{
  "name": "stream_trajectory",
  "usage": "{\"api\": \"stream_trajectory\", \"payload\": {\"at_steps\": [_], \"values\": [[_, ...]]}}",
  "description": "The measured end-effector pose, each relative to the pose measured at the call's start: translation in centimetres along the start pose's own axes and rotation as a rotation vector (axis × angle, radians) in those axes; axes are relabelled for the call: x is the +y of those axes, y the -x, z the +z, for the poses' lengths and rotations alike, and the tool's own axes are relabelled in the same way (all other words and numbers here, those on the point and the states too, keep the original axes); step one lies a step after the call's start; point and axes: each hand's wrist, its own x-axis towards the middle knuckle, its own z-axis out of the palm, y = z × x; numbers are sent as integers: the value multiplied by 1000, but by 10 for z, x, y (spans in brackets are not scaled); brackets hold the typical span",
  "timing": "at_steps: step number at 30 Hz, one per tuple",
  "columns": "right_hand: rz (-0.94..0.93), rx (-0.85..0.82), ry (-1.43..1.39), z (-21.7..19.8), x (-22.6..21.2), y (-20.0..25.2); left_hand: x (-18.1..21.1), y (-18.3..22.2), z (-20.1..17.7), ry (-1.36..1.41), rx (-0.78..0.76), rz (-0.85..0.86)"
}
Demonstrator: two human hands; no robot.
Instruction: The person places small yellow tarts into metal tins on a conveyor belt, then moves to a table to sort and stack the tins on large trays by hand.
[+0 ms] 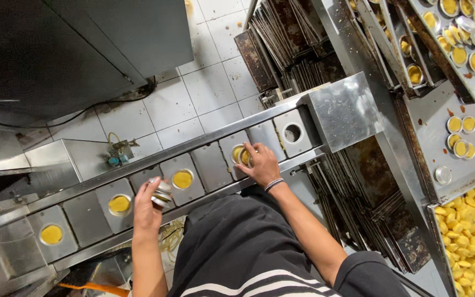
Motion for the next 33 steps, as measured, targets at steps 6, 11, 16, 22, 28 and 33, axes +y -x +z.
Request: {"api": "stream_trajectory", "payload": {"at_steps": [6,11,16,22,28,33], "values": [[91,0,-197,-8,13,-6,-1,-10,-10,10,13,-5],[278,136,-41,-22,51,-21,-6,-16,-12,26,-14,-3],[239,120,56,-21,49,-16,-2,-9,-2,11,-47,-25],[249,90,-69,-15,40,1,-5,-14,-12,12,-54,-31],[329,145,-111,-18,69,-8,0,-13,-14,9,-49,-38],[286,301,-127,-33,98,-27,5,-7,-1,-6,-77,-44]]}}
